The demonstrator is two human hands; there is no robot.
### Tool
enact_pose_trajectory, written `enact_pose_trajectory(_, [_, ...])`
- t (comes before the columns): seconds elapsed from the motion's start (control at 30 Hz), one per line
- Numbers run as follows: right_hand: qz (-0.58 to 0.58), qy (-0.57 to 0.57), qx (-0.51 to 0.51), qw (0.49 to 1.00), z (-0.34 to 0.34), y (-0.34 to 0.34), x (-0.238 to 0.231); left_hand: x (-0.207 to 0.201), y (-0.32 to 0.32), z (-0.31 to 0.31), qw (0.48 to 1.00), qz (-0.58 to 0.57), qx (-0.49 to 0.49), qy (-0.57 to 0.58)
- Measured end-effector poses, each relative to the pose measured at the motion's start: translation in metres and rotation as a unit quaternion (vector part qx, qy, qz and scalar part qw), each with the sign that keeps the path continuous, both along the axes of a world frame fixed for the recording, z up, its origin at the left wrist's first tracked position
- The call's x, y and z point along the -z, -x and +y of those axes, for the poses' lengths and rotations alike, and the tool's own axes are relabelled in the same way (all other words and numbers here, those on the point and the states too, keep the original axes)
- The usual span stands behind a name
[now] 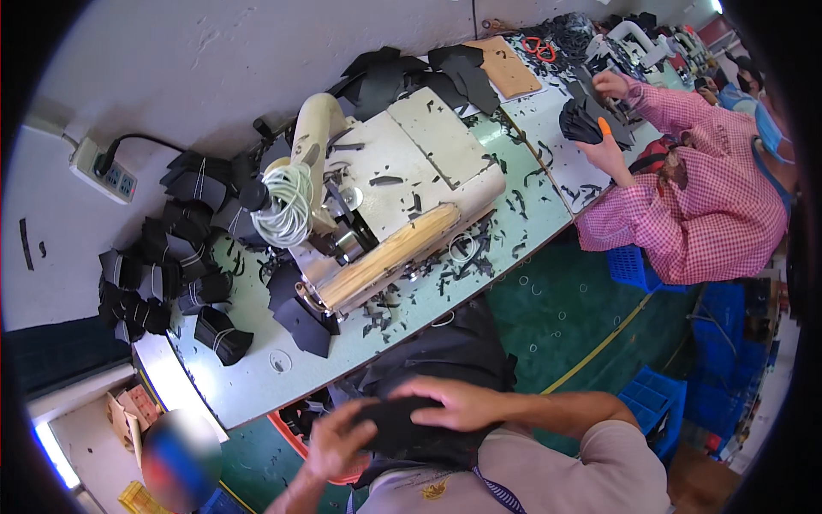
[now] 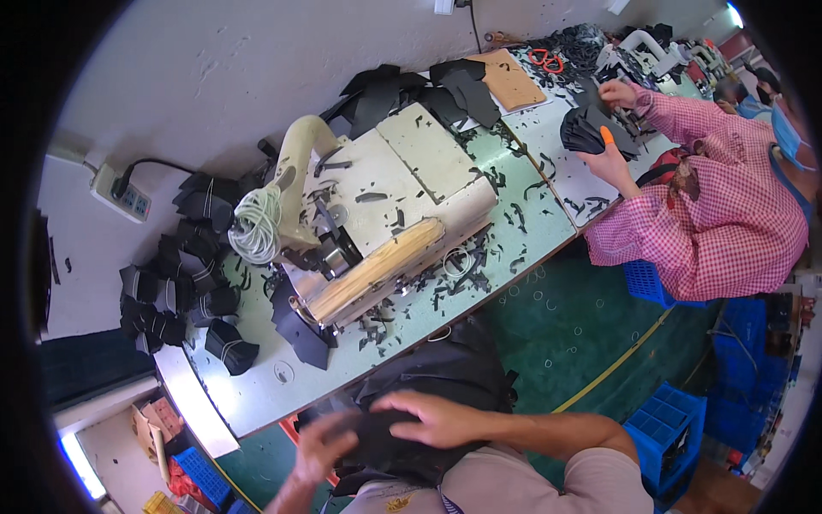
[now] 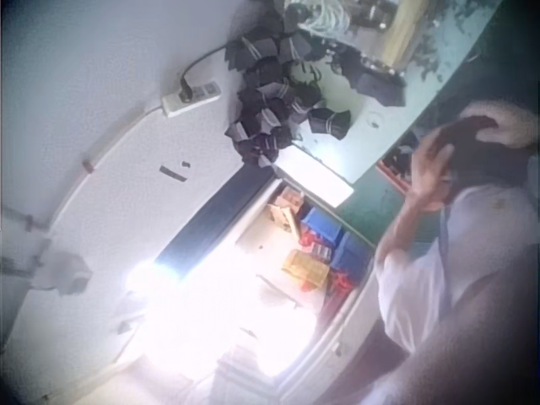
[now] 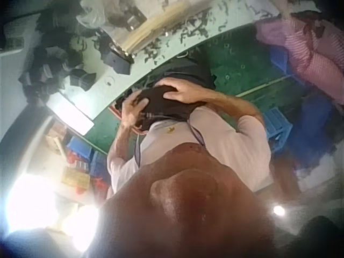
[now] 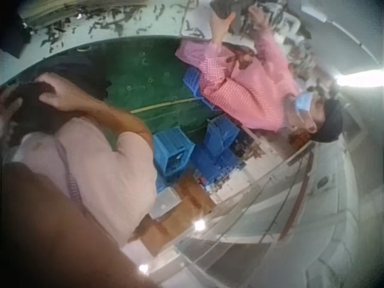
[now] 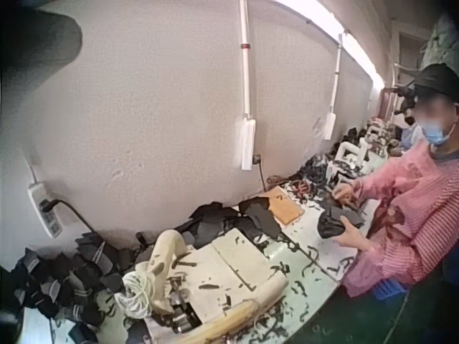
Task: The recorder is using a skiving machine to thin the edges of black shoe upper components and organizing the pieces.
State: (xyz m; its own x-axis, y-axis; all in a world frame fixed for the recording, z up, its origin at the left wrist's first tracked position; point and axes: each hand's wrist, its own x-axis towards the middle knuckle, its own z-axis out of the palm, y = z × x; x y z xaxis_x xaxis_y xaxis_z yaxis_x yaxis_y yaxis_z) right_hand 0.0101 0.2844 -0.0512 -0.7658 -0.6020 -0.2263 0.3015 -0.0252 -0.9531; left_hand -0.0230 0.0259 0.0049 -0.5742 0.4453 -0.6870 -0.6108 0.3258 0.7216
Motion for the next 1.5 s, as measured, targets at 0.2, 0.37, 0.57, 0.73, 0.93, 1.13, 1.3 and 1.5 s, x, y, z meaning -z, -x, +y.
enact_pose_trajectory(0.2, [-0.222,0.055,0.276,0.934,-0.033,0.087,0.030,0.064,0.134,-0.002,0.954,0.251,0.045,0.156])
enact_pose_trajectory(0.37, [-0.274,0.129,0.316,0.899,-0.025,0.112,-0.003,0.031,0.178,0.014,0.989,0.139,-0.011,0.045])
enact_pose_trajectory(0.57, [-0.318,0.131,0.342,0.874,-0.031,0.122,0.020,0.048,0.186,0.020,0.981,0.118,-0.026,0.155])
enact_pose_trajectory(0.73, [-0.313,0.161,0.348,0.869,-0.026,0.127,0.023,0.045,0.194,0.024,0.987,0.072,-0.030,0.144])
enact_pose_trajectory(0.93, [-0.260,0.124,0.377,0.880,-0.012,0.114,0.024,0.055,0.183,0.018,0.992,0.090,-0.076,0.045])
enact_pose_trajectory(1.13, [-0.261,0.133,0.404,0.867,-0.015,0.118,0.021,0.043,0.205,0.036,0.954,0.181,0.080,0.224])
enact_pose_trajectory(1.3, [-0.237,0.136,0.430,0.860,-0.013,0.113,0.026,0.060,0.194,0.018,0.994,0.091,-0.021,0.061])
enact_pose_trajectory(1.5, [-0.239,0.152,0.472,0.835,-0.022,0.115,0.018,0.044,0.202,0.034,0.947,0.180,0.078,0.255])
